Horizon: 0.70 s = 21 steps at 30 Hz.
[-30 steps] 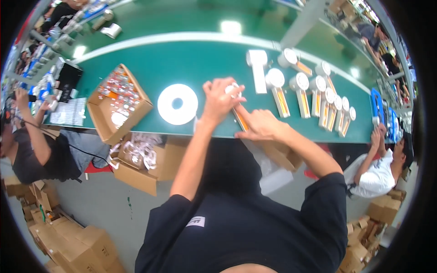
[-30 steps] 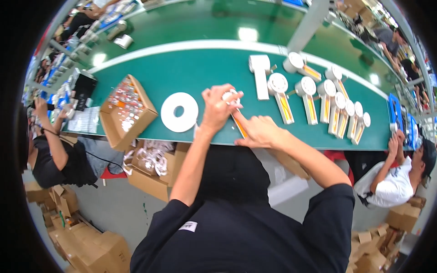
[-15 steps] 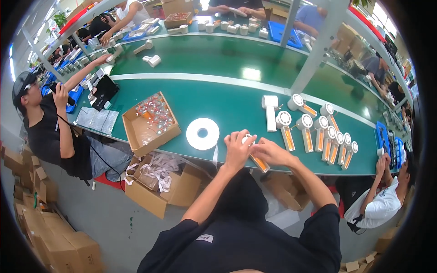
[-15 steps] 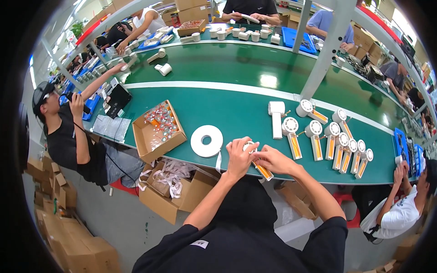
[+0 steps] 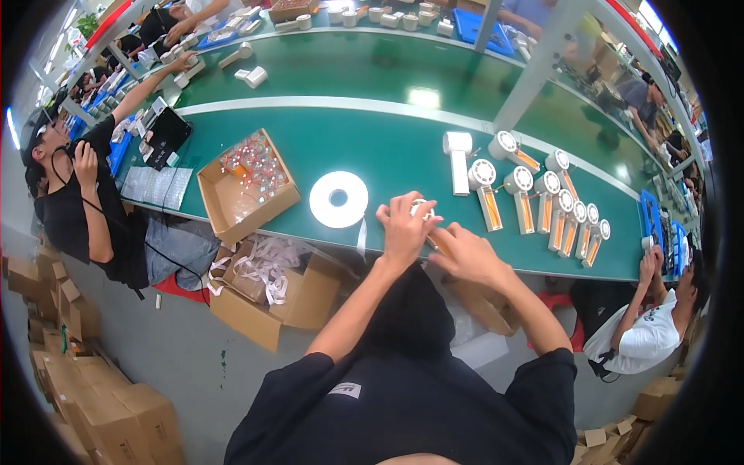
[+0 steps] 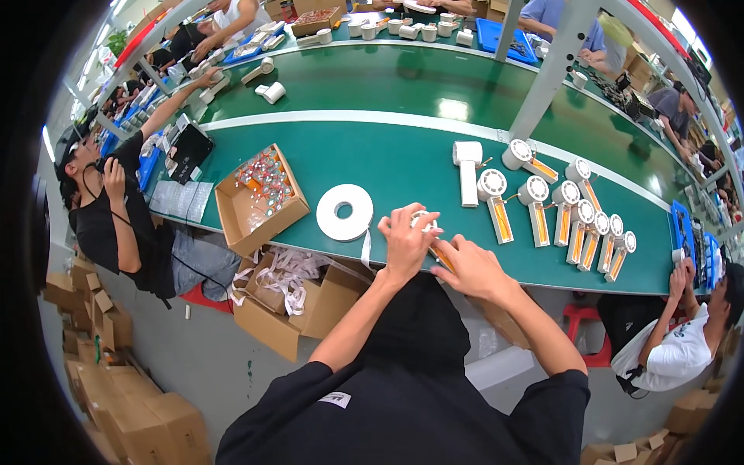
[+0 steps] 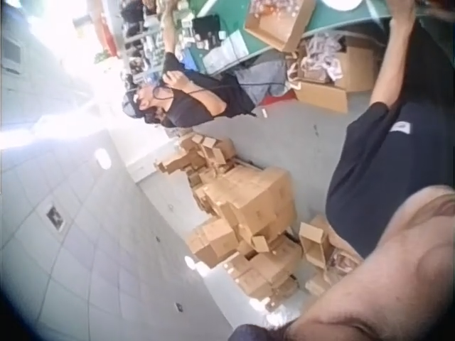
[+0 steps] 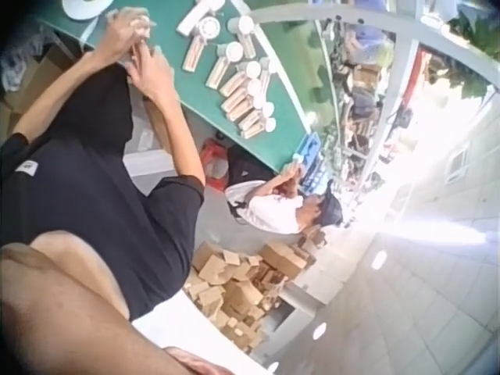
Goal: The person assembles small hand-held fans by applying double-sided tape to batteries by hand, then placing the prepared batteries into the fan housing.
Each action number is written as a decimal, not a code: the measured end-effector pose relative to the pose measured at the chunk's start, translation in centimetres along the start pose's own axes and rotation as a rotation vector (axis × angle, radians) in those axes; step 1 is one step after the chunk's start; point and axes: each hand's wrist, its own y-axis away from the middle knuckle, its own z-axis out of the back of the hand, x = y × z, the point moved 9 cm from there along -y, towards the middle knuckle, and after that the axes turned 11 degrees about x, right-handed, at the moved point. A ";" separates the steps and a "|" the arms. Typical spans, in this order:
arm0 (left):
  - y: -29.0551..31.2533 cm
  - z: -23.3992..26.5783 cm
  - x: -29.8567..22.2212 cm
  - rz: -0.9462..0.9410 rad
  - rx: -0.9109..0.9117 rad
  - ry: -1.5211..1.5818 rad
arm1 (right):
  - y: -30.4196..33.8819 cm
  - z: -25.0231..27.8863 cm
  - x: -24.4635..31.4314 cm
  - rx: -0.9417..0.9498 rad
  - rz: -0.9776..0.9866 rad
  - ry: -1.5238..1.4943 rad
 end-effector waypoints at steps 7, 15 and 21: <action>1.4 3.4 -3.6 -0.173 0.215 0.207 | 6.6 2.1 -1.4 -0.466 -0.029 0.141; 3.4 27.2 19.0 0.424 -0.224 -0.250 | 19.2 1.7 -14.3 -0.691 -0.404 0.108; 0.2 24.6 31.3 0.690 0.100 -0.167 | 20.1 1.6 -20.5 -0.674 -0.437 0.088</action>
